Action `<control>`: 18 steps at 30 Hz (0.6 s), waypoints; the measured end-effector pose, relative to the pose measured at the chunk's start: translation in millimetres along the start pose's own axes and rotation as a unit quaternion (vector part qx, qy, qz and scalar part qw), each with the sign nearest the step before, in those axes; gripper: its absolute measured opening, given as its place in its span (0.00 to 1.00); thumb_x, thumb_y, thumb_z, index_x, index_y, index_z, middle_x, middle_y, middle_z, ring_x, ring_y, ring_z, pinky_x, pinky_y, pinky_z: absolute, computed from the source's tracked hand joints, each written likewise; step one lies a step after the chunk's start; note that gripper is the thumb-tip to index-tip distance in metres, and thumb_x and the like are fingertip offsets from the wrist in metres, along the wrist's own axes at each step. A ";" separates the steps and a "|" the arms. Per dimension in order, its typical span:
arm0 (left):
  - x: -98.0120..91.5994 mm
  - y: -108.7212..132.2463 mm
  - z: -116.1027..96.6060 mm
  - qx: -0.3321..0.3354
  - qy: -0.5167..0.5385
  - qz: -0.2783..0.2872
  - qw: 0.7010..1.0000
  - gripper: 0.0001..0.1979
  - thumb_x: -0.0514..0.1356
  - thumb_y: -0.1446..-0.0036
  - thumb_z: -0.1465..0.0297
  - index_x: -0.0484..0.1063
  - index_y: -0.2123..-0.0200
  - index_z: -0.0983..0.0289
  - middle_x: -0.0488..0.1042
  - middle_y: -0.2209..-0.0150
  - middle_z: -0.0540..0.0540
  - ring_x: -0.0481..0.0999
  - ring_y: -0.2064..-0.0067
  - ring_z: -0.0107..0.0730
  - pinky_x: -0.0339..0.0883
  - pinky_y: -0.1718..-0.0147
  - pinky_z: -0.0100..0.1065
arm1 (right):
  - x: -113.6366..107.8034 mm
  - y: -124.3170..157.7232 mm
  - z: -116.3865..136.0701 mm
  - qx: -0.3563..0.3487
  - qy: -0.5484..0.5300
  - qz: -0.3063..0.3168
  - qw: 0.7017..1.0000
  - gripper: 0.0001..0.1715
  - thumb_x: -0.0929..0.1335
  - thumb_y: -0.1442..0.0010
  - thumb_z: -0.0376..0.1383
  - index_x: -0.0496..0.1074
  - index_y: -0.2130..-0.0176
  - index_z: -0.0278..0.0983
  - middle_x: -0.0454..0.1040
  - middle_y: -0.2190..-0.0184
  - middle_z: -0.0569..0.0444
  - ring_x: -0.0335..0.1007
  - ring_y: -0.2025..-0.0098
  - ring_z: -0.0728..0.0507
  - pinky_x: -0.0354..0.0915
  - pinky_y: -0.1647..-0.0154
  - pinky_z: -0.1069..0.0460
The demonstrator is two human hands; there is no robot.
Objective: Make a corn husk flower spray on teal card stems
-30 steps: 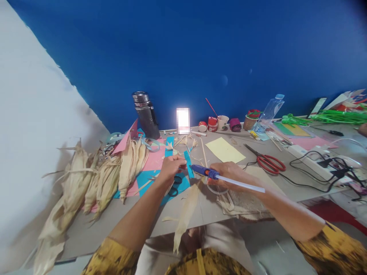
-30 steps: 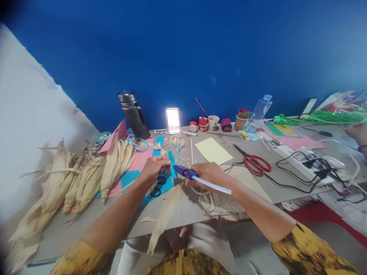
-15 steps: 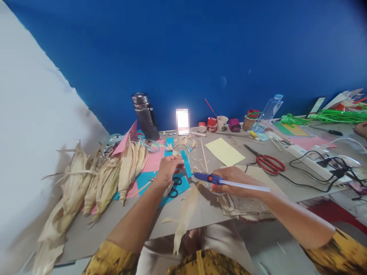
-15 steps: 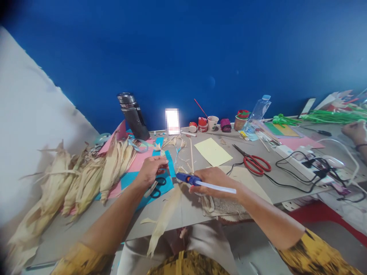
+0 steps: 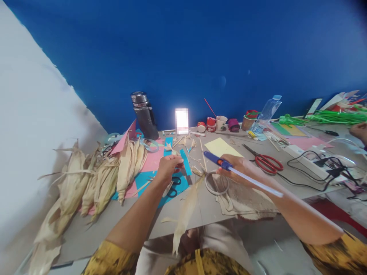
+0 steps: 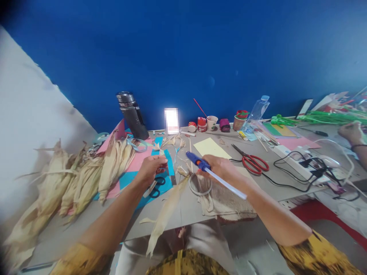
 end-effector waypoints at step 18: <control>-8.7 -7.8 -5.1 0.003 0.150 -0.021 0.988 0.14 0.68 0.66 0.68 0.68 0.75 0.65 0.68 0.79 0.47 0.67 0.76 0.22 0.58 0.80 0.24 | 14.6 -54.7 3.6 0.002 -0.138 -0.088 0.986 0.12 0.64 0.41 0.38 0.76 0.64 0.37 0.77 0.69 0.54 0.69 0.67 0.46 0.61 0.65 0.53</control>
Point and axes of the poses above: each hand's wrist, its own y-axis away from the middle knuckle, its own x-axis out of the palm, z = x × y, the point moved 1 cm from there along -y, towards the middle knuckle
